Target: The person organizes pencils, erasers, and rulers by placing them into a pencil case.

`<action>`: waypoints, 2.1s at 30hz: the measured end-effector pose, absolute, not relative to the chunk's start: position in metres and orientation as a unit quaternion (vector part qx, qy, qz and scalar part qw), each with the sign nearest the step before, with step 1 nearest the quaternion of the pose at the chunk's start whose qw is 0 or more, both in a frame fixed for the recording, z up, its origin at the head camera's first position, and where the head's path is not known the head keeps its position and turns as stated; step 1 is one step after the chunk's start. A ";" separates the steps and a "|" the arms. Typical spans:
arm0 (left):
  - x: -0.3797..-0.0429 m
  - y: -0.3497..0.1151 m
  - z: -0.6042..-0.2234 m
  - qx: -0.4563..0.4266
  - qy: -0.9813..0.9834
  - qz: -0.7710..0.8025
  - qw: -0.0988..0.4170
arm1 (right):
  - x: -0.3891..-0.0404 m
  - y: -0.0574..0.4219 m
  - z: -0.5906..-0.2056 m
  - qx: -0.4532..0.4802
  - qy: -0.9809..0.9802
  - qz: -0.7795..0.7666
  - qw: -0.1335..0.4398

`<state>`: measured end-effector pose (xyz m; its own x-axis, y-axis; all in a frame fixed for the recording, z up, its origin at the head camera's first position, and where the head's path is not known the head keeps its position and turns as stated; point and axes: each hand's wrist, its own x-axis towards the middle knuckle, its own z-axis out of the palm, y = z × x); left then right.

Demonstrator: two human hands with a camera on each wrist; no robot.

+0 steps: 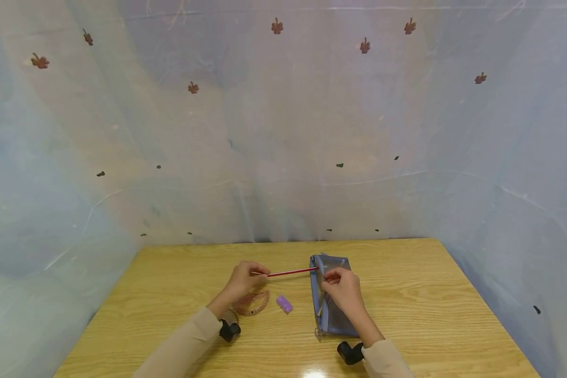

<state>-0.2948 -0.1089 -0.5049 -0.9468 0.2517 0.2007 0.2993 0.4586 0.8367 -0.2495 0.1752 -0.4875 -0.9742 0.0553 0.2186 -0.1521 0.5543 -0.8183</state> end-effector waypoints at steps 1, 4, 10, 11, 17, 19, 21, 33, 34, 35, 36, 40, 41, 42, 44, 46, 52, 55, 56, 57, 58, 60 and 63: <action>-0.295 -0.108 -0.505 -0.160 -0.854 -0.494 0.023 | -0.249 0.175 -0.487 0.027 -0.875 0.471 0.110; -0.295 -0.105 -0.507 -0.155 -0.854 -0.497 0.019 | -0.249 0.174 -0.487 0.025 -0.873 0.474 0.109; -0.296 -0.100 -0.509 -0.150 -0.852 -0.502 0.017 | -0.249 0.173 -0.487 0.023 -0.870 0.481 0.106; -0.296 -0.100 -0.509 -0.151 -0.852 -0.501 0.019 | -0.249 0.173 -0.487 0.023 -0.870 0.481 0.106; -0.295 -0.095 -0.509 -0.156 -0.852 -0.499 0.031 | -0.248 0.172 -0.485 0.023 -0.870 0.481 0.104; -0.294 -0.094 -0.509 -0.154 -0.852 -0.499 0.032 | -0.248 0.172 -0.485 0.022 -0.870 0.482 0.103; -0.294 -0.092 -0.509 -0.152 -0.852 -0.500 0.031 | -0.248 0.172 -0.486 0.021 -0.870 0.482 0.102; -0.296 -0.085 -0.512 -0.148 -0.849 -0.506 0.036 | -0.248 0.172 -0.486 0.023 -0.872 0.478 0.100; -0.296 -0.084 -0.512 -0.147 -0.849 -0.506 0.038 | -0.248 0.172 -0.486 0.023 -0.873 0.477 0.100; -0.296 -0.084 -0.512 -0.148 -0.849 -0.506 0.039 | -0.248 0.172 -0.486 0.023 -0.873 0.476 0.099; -0.296 -0.083 -0.512 -0.146 -0.849 -0.507 0.039 | -0.248 0.172 -0.486 0.023 -0.874 0.475 0.099; -0.294 -0.081 -0.512 -0.139 -0.849 -0.508 0.041 | -0.249 0.172 -0.486 0.024 -0.874 0.475 0.099; -0.294 -0.080 -0.512 -0.137 -0.849 -0.509 0.040 | -0.249 0.172 -0.486 0.024 -0.874 0.475 0.100; -0.294 -0.079 -0.511 -0.134 -0.849 -0.510 0.040 | -0.249 0.172 -0.486 0.025 -0.874 0.475 0.100; -0.293 -0.078 -0.511 -0.132 -0.849 -0.510 0.043 | -0.249 0.172 -0.487 0.026 -0.873 0.476 0.101; -0.292 -0.076 -0.510 -0.132 -0.850 -0.508 0.045 | -0.249 0.172 -0.487 0.027 -0.873 0.477 0.102; -0.290 -0.073 -0.508 -0.131 -0.851 -0.506 0.053 | -0.249 0.172 -0.486 0.028 -0.872 0.477 0.102; -0.289 -0.071 -0.507 -0.125 -0.847 -0.515 0.046 | -0.249 0.172 -0.486 0.029 -0.872 0.478 0.100; -0.288 -0.071 -0.506 -0.123 -0.846 -0.517 0.044 | -0.248 0.172 -0.486 0.029 -0.872 0.479 0.100; -0.288 -0.070 -0.506 -0.122 -0.845 -0.518 0.043 | -0.249 0.173 -0.485 0.028 -0.872 0.479 0.100; -0.288 -0.069 -0.505 -0.121 -0.844 -0.520 0.043 | -0.249 0.173 -0.485 0.028 -0.872 0.479 0.099; -0.288 -0.067 -0.505 -0.121 -0.844 -0.520 0.045 | -0.249 0.173 -0.485 0.028 -0.871 0.480 0.100; -0.289 -0.065 -0.506 -0.122 -0.848 -0.513 0.056 | -0.250 0.173 -0.486 0.029 -0.872 0.478 0.101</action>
<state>-0.2885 -0.0653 -0.5062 -0.9638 0.1503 0.2201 0.2647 0.4434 0.8563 -0.2497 0.1727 -0.4857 -0.9778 0.0460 0.2045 -0.1477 0.5413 -0.8278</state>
